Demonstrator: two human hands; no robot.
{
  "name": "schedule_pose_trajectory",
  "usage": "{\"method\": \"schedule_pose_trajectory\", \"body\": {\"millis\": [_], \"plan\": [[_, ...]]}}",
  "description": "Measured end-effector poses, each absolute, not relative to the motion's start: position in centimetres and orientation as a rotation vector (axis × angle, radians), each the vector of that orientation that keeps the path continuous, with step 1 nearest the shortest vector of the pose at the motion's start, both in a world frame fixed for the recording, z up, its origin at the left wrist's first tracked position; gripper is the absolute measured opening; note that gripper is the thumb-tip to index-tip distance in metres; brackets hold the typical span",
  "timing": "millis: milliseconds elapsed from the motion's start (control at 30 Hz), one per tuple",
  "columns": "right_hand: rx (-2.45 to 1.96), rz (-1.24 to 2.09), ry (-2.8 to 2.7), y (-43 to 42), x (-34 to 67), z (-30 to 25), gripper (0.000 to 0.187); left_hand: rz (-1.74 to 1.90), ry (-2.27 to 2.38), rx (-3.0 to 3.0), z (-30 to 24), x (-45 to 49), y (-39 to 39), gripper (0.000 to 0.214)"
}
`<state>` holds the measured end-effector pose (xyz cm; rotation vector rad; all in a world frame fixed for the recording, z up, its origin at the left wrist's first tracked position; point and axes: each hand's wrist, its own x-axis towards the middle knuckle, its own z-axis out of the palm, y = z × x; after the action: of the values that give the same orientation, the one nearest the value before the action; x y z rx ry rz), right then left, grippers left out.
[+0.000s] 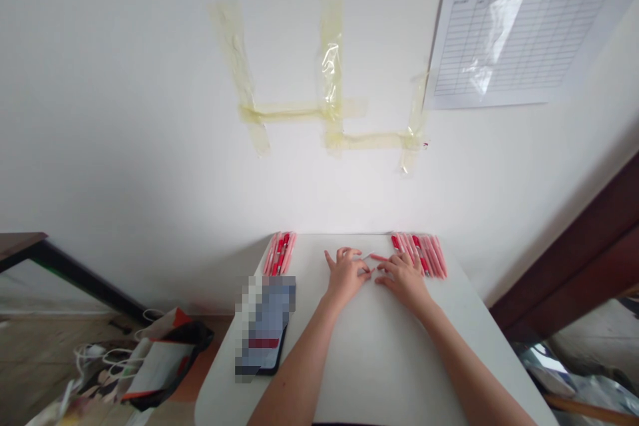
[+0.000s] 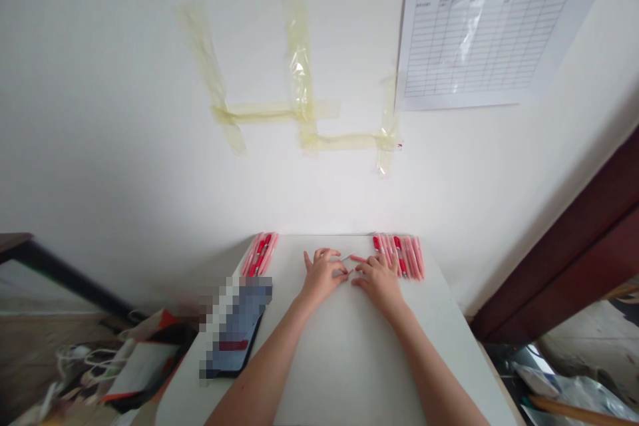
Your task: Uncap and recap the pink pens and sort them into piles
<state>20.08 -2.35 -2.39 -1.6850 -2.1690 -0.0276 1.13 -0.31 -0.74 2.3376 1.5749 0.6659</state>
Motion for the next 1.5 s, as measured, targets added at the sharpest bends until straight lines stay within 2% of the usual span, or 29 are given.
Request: {"method": "schedule_pose_trajectory", "body": {"millis": [200, 900, 1100, 1300, 1500], "plan": [[-1.688, -0.032, -2.155, -2.7, 20.9, -2.7, 0.029, 0.684, 1.580, 2.342, -0.5, 1.0, -0.4, 0.006], [-1.665, -0.037, -2.129, -2.5, 20.2, -2.5, 0.024, 0.708, 1.634, 2.323, -0.6, 1.1, -0.3, 0.010], [-1.662, -0.090, -2.065, -2.5, 20.9, -2.2, 0.032, 0.727, 1.628, 2.313, -0.7, 1.2, -0.2, 0.011], [-1.773, -0.269, -2.013, -1.9, 21.5, -2.7, 0.028, 0.738, 1.613, 2.309, -0.7, 1.1, -0.3, 0.013], [-1.762, -0.245, -2.063, -1.5, 20.7, -2.7, 0.030, 0.695, 1.645, 2.312, -0.5, 1.2, -0.4, 0.012]]}}
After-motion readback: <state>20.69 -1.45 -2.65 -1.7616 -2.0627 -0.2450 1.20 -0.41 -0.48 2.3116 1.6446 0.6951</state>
